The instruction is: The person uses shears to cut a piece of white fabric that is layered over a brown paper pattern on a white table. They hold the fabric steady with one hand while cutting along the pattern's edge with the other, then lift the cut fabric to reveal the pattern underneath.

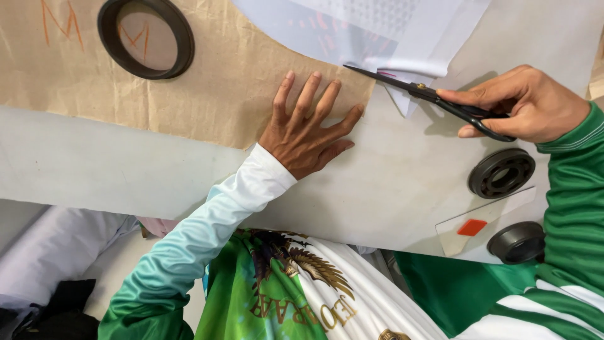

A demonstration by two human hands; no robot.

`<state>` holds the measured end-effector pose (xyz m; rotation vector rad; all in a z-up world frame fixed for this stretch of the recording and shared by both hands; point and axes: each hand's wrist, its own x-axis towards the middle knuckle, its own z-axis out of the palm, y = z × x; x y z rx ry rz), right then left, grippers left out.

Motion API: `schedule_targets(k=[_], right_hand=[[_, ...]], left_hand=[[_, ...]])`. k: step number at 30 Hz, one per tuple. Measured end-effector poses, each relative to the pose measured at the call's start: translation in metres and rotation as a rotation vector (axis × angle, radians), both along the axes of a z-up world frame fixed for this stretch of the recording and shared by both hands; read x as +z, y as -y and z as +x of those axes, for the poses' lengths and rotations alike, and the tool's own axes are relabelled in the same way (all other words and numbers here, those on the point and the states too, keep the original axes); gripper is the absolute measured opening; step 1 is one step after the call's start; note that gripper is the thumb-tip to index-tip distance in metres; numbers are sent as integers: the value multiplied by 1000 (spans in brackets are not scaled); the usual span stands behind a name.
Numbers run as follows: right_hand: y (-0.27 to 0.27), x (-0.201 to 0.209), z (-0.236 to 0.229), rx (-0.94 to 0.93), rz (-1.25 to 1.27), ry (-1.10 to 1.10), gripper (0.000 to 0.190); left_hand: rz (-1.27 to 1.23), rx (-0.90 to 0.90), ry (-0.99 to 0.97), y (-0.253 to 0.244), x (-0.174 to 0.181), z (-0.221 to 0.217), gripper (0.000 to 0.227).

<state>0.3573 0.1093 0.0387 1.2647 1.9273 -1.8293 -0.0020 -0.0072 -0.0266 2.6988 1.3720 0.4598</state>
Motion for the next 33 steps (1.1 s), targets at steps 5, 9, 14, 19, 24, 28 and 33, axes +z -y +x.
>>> schedule_targets(k=[5,9,14,19,24,28,33], right_hand=[[6,-3,1,-91,-3,-40,73],[5,0,-9,-46,7,-31,76],[3,-2,-17,-48,25,-31,73],[4,-5,-13,-54,7,13,74],[0,-1,-15,-57,15,-6,73],[-4,-1,-20,-21,38,-9,74],[-2,-6,-22,5,45,-2,73]], left_hand=[[-6,-2,-2,-1,2,-1,54],[-6,2,22,1,0,1,51],[-11,-19,-20,2,-3,-1,56],[-12,-22,-11,0,-4,0,53],[-24,-10,13,1,-4,-1,51],[-21,-14,-13,2,-3,-2,55],[-29,-12,-27,1,-1,-4,72]])
